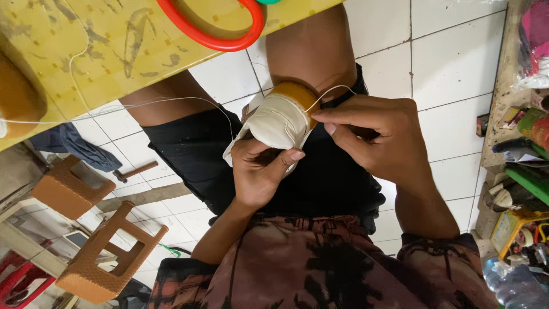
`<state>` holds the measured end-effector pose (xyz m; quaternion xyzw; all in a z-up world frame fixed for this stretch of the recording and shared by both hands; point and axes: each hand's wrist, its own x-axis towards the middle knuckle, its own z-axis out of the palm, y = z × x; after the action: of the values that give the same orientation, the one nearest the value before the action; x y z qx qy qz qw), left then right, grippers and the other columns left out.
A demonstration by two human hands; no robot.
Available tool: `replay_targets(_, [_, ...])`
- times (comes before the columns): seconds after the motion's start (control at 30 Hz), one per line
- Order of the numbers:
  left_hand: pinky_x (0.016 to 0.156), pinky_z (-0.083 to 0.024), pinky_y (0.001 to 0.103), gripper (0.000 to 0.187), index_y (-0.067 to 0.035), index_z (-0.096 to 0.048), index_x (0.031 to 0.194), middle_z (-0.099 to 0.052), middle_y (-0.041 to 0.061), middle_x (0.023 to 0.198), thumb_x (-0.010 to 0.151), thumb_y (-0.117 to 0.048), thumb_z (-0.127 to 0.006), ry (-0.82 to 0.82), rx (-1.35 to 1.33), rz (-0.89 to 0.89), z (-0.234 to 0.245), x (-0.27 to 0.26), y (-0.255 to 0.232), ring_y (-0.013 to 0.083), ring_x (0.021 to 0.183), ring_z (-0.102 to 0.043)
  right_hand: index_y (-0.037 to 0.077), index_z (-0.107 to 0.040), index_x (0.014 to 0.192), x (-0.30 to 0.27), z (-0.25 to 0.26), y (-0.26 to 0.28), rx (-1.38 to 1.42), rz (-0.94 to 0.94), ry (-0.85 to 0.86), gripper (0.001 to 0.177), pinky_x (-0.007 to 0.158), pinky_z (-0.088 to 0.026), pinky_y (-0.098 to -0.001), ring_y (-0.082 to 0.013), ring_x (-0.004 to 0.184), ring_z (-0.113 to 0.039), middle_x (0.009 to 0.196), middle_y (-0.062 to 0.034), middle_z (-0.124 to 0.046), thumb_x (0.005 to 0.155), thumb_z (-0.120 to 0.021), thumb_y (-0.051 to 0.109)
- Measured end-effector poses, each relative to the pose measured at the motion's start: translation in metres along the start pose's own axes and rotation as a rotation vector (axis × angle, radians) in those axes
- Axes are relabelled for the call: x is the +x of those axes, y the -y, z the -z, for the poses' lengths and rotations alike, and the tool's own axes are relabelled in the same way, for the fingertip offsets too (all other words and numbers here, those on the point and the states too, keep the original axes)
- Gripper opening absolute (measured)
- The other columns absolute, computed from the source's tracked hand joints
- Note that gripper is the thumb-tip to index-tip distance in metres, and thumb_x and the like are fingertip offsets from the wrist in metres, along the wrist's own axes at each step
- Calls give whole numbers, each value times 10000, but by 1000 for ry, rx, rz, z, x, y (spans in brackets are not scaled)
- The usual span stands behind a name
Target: The person sits and sews a white and yellow shoe using a needle and white thread. They repeatedly pull the thread through the shoe's sole and upper, tightening the stitches by hand.
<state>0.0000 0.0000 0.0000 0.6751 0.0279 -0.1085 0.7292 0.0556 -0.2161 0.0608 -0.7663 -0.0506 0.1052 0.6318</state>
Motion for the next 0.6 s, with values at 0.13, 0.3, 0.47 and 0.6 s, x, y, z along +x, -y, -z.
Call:
replay_targets(0.13, [873, -508, 327, 171, -89, -753, 885, -687, -23, 802, 861, -225, -854, -26, 205, 50, -4, -5, -7, 113, 811, -599, 3, -782, 1149, -3, 6, -1, -170, 27, 69, 214, 694, -524, -258, -165, 762, -695, 911, -88, -783, 990, -692, -109])
replay_targets(0.3, [772, -492, 303, 172, -92, -757, 822, -680, -21, 735, 875, -237, -833, -13, 193, 79, -6, -2, -16, 105, 745, -595, 24, -805, 1130, 5, 16, 0, -265, 53, 175, 236, 674, -539, -277, -149, 737, -705, 921, -63, -795, 962, -687, -92])
replay_targets(0.47, [763, -475, 307, 194, -86, -731, 828, -662, -20, 750, 884, -247, -823, 3, 241, 64, -5, -2, -14, 113, 737, -581, 42, -817, 1105, 12, 20, 4, -331, 23, 238, 213, 593, -463, -279, -122, 569, -579, 875, -39, -778, 947, -701, -40])
replay_targets(0.6, [708, -477, 292, 189, -98, -755, 801, -709, -3, 721, 867, -255, -836, -6, 305, 43, -6, -1, -16, 111, 676, -611, 70, -820, 1100, 19, 25, 4, -352, 33, 305, 167, 667, -517, -282, -126, 683, -706, 933, -33, -812, 961, -731, 44])
